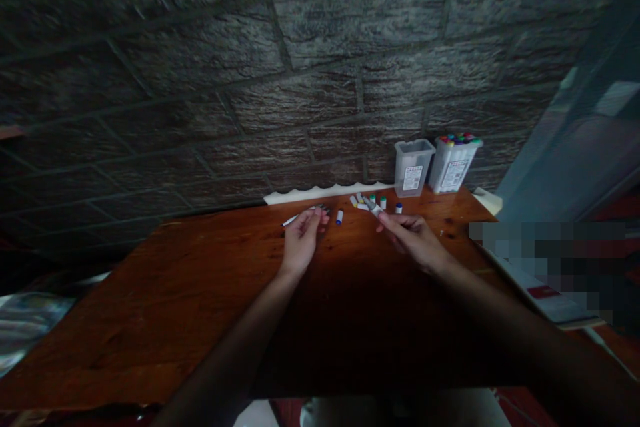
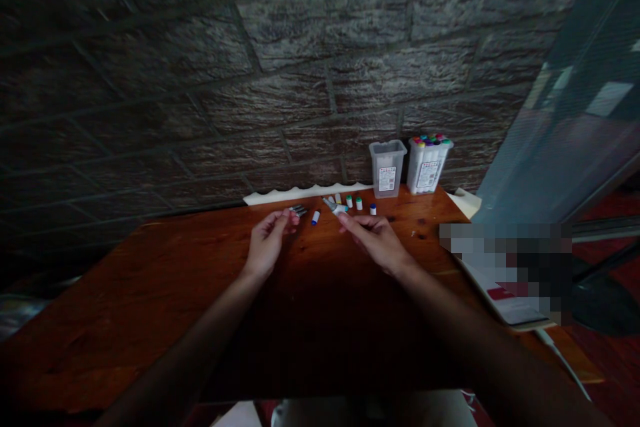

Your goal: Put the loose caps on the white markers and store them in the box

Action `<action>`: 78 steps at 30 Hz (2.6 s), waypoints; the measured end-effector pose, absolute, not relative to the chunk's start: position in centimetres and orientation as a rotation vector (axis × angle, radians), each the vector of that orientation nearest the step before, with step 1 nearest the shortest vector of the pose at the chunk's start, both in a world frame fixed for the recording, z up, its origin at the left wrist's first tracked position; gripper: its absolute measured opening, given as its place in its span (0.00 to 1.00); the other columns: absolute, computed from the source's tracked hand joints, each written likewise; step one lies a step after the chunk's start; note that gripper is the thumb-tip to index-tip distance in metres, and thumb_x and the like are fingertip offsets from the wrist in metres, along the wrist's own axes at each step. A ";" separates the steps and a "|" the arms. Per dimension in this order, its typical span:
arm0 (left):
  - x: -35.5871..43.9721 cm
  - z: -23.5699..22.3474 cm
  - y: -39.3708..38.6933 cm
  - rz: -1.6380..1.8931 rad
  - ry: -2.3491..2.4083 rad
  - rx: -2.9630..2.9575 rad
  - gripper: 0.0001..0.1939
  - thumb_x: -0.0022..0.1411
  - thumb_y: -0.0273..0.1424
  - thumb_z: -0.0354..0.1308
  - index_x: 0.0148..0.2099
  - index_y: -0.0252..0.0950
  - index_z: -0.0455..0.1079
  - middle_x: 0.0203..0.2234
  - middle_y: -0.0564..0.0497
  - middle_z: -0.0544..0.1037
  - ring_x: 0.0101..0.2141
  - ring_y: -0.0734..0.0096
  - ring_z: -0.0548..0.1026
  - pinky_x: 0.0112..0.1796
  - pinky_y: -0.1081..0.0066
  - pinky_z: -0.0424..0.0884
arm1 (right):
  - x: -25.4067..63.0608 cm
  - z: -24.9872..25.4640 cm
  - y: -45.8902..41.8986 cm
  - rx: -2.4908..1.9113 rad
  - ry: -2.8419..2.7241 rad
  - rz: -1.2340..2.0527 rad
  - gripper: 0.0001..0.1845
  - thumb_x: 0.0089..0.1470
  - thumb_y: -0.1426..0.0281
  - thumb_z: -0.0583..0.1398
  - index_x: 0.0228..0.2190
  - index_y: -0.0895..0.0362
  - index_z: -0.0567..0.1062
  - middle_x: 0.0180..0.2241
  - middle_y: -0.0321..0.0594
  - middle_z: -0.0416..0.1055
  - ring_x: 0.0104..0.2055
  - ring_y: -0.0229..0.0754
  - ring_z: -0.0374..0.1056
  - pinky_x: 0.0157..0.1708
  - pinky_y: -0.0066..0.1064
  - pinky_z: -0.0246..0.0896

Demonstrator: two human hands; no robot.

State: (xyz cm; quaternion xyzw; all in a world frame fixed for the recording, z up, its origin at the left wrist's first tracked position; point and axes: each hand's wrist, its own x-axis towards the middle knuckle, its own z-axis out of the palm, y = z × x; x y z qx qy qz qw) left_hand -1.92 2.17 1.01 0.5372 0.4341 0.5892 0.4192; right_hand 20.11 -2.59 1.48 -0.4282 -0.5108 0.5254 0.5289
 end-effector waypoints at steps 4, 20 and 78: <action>-1.9 1.0 2.1 1.480 1.089 1.360 0.17 0.55 0.44 0.63 0.33 0.33 0.75 0.29 0.48 0.78 0.32 0.70 0.75 0.34 0.72 0.70 | 20.4 1.3 -2.3 -1.116 -1.211 1.111 0.27 0.46 0.45 0.62 0.19 0.57 0.73 0.17 0.33 0.62 0.18 0.31 0.52 0.18 0.27 0.43; -1.2 2.1 0.6 1.353 1.041 1.581 0.17 0.57 0.44 0.61 0.35 0.35 0.78 0.21 0.54 0.73 0.22 0.76 0.66 0.26 0.74 0.60 | 19.6 0.3 -2.1 -1.096 -1.407 1.261 0.24 0.52 0.49 0.57 0.32 0.56 0.79 0.18 0.32 0.62 0.22 0.35 0.56 0.24 0.28 0.50; -1.6 2.1 1.1 1.299 0.803 1.194 0.13 0.50 0.37 0.68 0.34 0.31 0.79 0.18 0.55 0.69 0.21 0.80 0.62 0.23 0.76 0.57 | 20.1 1.1 -2.3 -0.949 -1.120 1.526 0.19 0.41 0.64 0.70 0.38 0.56 0.79 0.34 0.40 0.79 0.37 0.41 0.76 0.39 0.34 0.71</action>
